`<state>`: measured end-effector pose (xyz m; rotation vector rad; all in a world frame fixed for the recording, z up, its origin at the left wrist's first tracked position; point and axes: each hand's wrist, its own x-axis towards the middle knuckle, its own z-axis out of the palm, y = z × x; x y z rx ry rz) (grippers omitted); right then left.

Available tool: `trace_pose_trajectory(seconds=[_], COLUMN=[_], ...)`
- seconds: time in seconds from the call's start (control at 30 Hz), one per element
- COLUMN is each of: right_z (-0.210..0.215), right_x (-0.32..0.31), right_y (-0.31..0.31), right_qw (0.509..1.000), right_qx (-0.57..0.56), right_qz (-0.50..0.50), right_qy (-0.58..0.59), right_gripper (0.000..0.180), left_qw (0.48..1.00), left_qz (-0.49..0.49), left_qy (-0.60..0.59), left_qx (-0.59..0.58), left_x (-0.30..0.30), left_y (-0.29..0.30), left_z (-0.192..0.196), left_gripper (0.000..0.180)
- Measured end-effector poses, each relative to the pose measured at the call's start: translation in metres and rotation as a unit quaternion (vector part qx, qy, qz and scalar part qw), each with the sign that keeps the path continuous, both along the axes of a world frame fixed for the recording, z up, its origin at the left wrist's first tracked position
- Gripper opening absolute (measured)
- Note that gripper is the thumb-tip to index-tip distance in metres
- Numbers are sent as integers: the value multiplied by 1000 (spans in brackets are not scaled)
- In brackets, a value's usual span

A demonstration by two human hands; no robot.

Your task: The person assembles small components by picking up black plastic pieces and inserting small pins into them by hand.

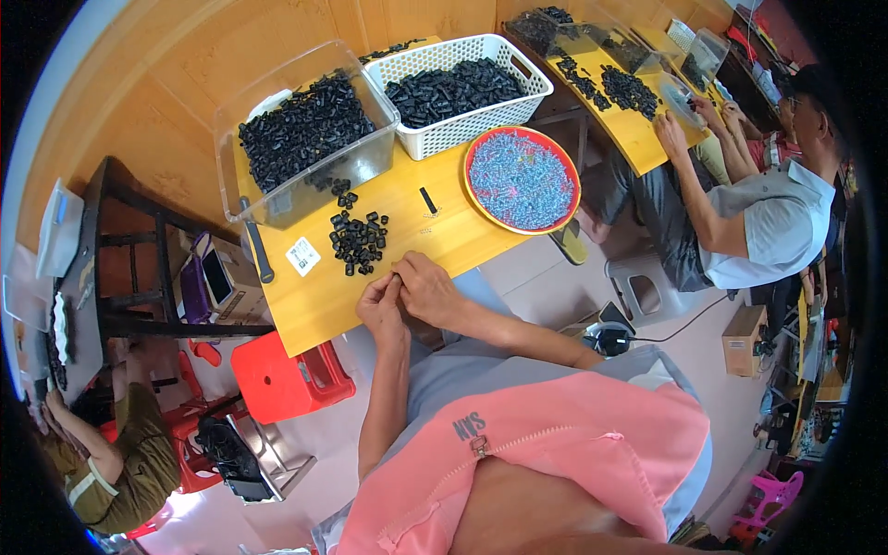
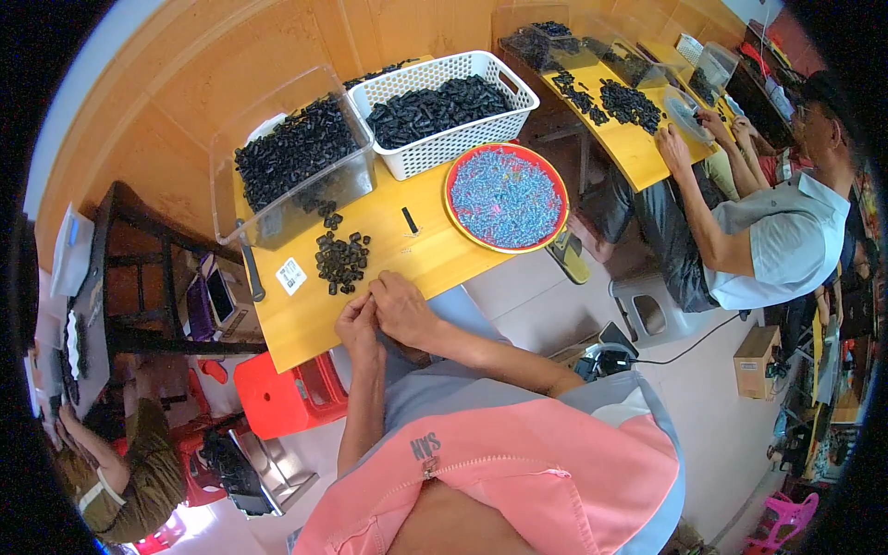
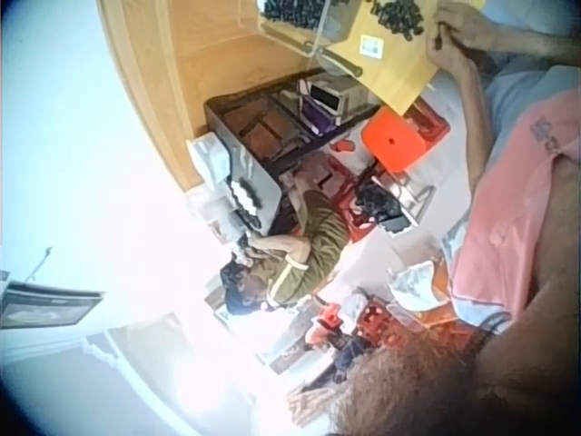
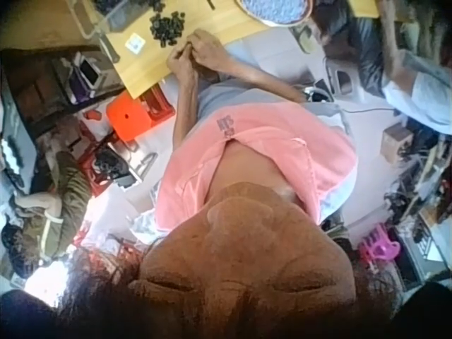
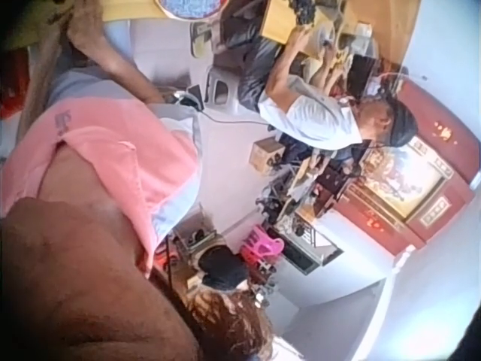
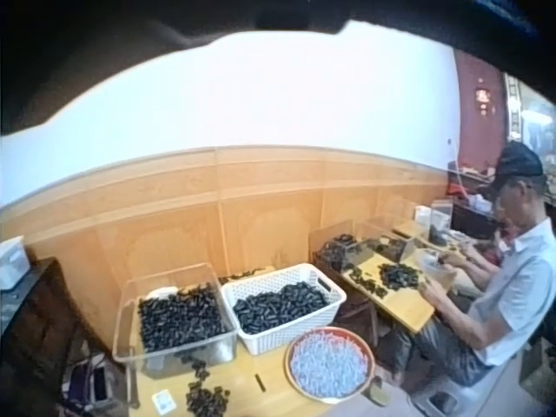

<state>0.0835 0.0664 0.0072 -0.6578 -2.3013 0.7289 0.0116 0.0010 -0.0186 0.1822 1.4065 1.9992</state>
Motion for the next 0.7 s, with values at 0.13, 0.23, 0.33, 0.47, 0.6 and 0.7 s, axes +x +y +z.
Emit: trace_pose_trajectory(seconds=[0.13,0.23,0.33,0.47,0.6,0.7], right_z=[-3,1,-3,1,24,57], right_x=[-3,-5,-5,-3,3,0], right_y=[-3,-7,-9,-4,38,100], right_qw=[999,999,998,1000,998,983], right_qx=[30,40,53,18,17,103], right_qz=[2,-8,-11,-22,-60,-115], right_qy=[-23,-34,-27,-8,32,96], right_gripper=[16,15,14,16,22,25], left_qw=[1000,1000,1000,1000,994,995], left_qz=[11,11,10,-21,-36,-55], left_qy=[-3,4,13,10,-101,-64], left_qx=[-4,-5,-5,-5,9,-49], left_x=[-1,-2,-1,-7,-2,-3], left_y=[-1,-3,-2,-1,4,3], left_z=[-2,-7,-7,-7,18,9], left_gripper=[8,8,7,10,16,20])
